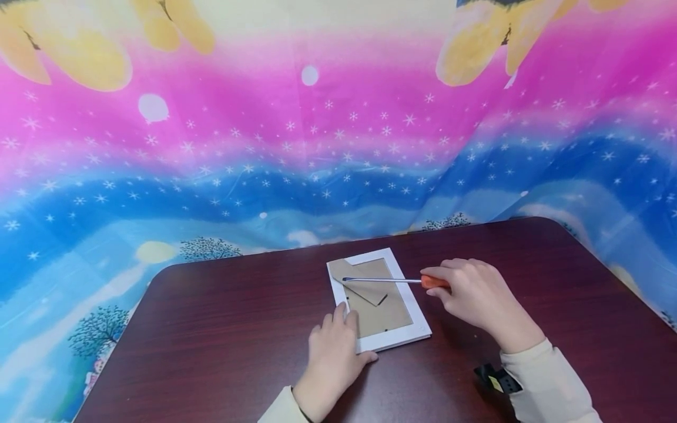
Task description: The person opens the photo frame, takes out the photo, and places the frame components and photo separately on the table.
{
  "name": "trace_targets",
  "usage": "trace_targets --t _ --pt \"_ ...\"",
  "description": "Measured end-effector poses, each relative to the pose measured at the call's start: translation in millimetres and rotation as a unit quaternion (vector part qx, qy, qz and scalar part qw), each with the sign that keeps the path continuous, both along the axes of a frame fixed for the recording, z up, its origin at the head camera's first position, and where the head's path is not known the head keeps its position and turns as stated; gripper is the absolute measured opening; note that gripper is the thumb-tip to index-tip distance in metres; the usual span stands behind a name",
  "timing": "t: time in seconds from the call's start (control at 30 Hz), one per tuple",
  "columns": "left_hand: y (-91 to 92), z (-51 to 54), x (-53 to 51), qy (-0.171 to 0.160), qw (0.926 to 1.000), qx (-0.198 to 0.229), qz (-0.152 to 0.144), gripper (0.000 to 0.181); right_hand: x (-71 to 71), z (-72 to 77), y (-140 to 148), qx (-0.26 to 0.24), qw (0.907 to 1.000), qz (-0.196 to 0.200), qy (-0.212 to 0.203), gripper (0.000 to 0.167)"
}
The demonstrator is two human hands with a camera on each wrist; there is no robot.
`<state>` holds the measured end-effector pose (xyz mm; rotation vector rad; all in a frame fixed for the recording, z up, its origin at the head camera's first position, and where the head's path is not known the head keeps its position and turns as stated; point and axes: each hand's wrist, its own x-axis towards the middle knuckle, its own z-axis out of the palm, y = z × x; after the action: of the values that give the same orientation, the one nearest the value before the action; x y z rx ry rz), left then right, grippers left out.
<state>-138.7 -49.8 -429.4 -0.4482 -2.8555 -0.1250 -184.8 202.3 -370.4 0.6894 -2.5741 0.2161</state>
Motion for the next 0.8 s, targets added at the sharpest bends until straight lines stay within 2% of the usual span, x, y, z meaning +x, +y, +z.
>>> trace_targets --t 0.23,0.43,0.63,0.8 --pt "-9.3 5.9 -6.7 -0.039 0.9991 0.017 -0.008 0.077 -0.3 -0.3 0.5 0.000 1.0000 0.001 0.000 0.033" --pt "-16.6 7.5 -12.9 -0.059 0.9974 0.031 -0.027 0.083 0.4 0.7 2.1 -0.003 1.0000 0.004 0.005 0.032" --pt "-23.0 9.5 -18.0 -0.091 0.9928 0.069 -0.034 0.090 1.2 3.1 2.5 -0.002 1.0000 0.001 -0.003 0.032" --pt "-30.2 12.6 -23.5 -0.127 0.9883 0.079 -0.034 0.096 2.2 4.4 3.1 -0.001 0.9999 -0.004 -0.012 0.032"
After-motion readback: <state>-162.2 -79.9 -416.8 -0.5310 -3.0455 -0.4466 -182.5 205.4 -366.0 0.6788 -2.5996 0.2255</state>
